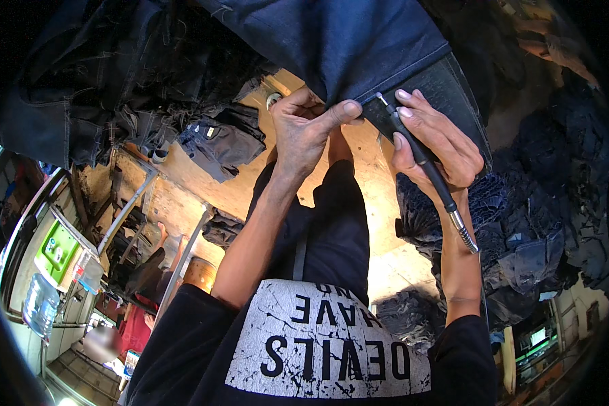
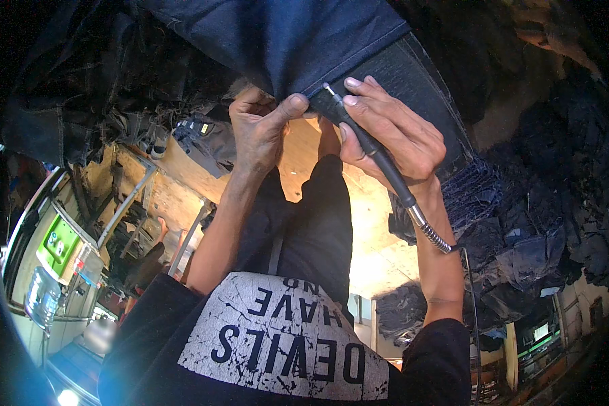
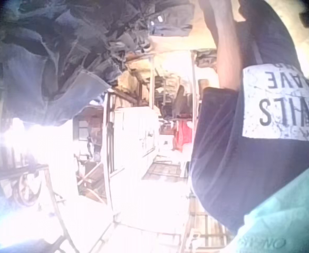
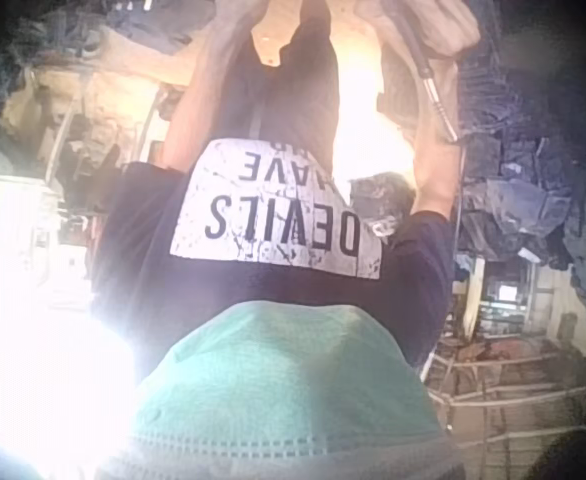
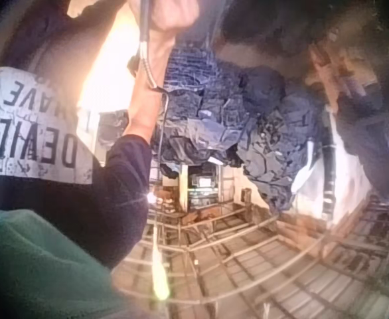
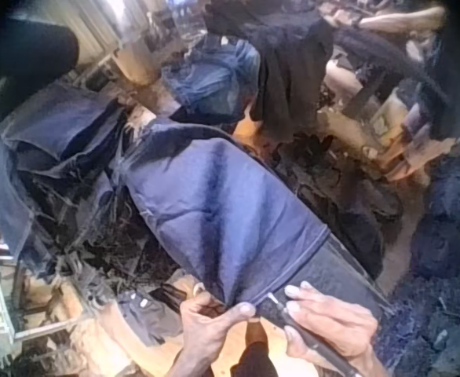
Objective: The person uses a handheld rotary tool to stitch or mark a small white patch on the back pocket of a pair of dark jeans. They repeatedly reposition the jeans and work on the same area, then place the jeans aside and pick up another pair to continue the same process.
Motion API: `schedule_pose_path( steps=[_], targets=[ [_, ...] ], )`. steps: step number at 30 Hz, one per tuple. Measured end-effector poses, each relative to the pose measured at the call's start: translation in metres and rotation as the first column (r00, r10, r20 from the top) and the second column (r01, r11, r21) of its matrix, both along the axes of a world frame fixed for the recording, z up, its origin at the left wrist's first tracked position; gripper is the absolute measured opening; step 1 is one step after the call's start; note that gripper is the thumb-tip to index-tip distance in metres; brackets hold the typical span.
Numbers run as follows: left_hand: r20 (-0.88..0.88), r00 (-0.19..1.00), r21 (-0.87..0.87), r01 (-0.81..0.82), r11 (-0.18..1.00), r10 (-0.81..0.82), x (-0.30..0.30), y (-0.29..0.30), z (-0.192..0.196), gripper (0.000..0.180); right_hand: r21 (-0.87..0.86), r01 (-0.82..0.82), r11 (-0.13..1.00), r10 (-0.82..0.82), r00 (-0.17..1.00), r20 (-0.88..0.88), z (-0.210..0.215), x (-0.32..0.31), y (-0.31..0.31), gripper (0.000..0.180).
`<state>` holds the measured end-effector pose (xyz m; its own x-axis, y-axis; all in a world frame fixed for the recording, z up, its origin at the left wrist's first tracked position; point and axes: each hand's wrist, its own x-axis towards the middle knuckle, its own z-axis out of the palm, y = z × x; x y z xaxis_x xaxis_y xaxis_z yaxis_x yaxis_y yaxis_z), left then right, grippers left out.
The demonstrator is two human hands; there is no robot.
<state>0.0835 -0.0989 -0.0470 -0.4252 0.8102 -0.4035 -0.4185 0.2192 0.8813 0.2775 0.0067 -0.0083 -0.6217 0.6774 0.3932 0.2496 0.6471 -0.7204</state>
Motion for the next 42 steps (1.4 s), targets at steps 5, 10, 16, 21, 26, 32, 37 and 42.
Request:
schedule_pose_path(
  steps=[5, 10, 16, 21, 26, 32, 37, 42],
  targets=[
    [0.006, 1.0, 0.019, -0.003, 1.0, 0.003, 0.001, -0.001, -0.01, 0.023, -0.018, 0.001, 1.0, -0.001, 1.0, 0.028, 0.003, 0.003, 0.0, 0.026],
    [-0.022, 0.999, 0.021, 0.035, 0.999, -0.035, -0.004, -0.004, -0.025, 0.021, 0.002, 0.021, 1.0, -0.021, 1.0, 0.018, -0.001, 0.004, 0.0, 0.031],
    [0.103, 0.994, 0.088, 0.036, 0.995, -0.046, -0.006, -0.004, -0.029, 0.022, 0.018, 0.037, 0.999, -0.038, 0.999, 0.014, -0.001, 0.003, 0.002, 0.033],
    [0.191, 0.98, 0.091, 0.039, 0.995, -0.055, -0.006, -0.002, -0.026, 0.021, 0.01, 0.046, 0.999, -0.046, 0.999, 0.028, -0.001, 0.004, 0.001, 0.032],
    [0.156, 0.984, 0.071, 0.08, 0.994, -0.09, -0.014, -0.009, -0.032, 0.017, -0.04, 0.088, 0.995, -0.088, 0.996, 0.0, -0.002, 0.007, 0.001, 0.032],
    [-0.149, 0.964, -0.147, 0.2, 0.969, -0.222, -0.02, -0.015, -0.048, 0.016, -0.188, 0.243, 0.952, -0.25, 0.968, -0.015, 0.009, 0.018, 0.017, 0.028],
    [-0.139, 0.99, -0.001, 0.003, 1.0, -0.003, 0.006, -0.01, -0.066, 0.017, -0.061, -0.004, 0.998, 0.004, 1.0, 0.005, 0.002, 0.016, 0.018, 0.029],
    [-0.228, 0.974, 0.06, 0.012, 0.998, 0.002, 0.018, -0.009, -0.073, 0.016, -0.078, -0.087, 0.993, 0.086, 0.996, -0.009, -0.002, 0.014, 0.011, 0.028]
  ],
)
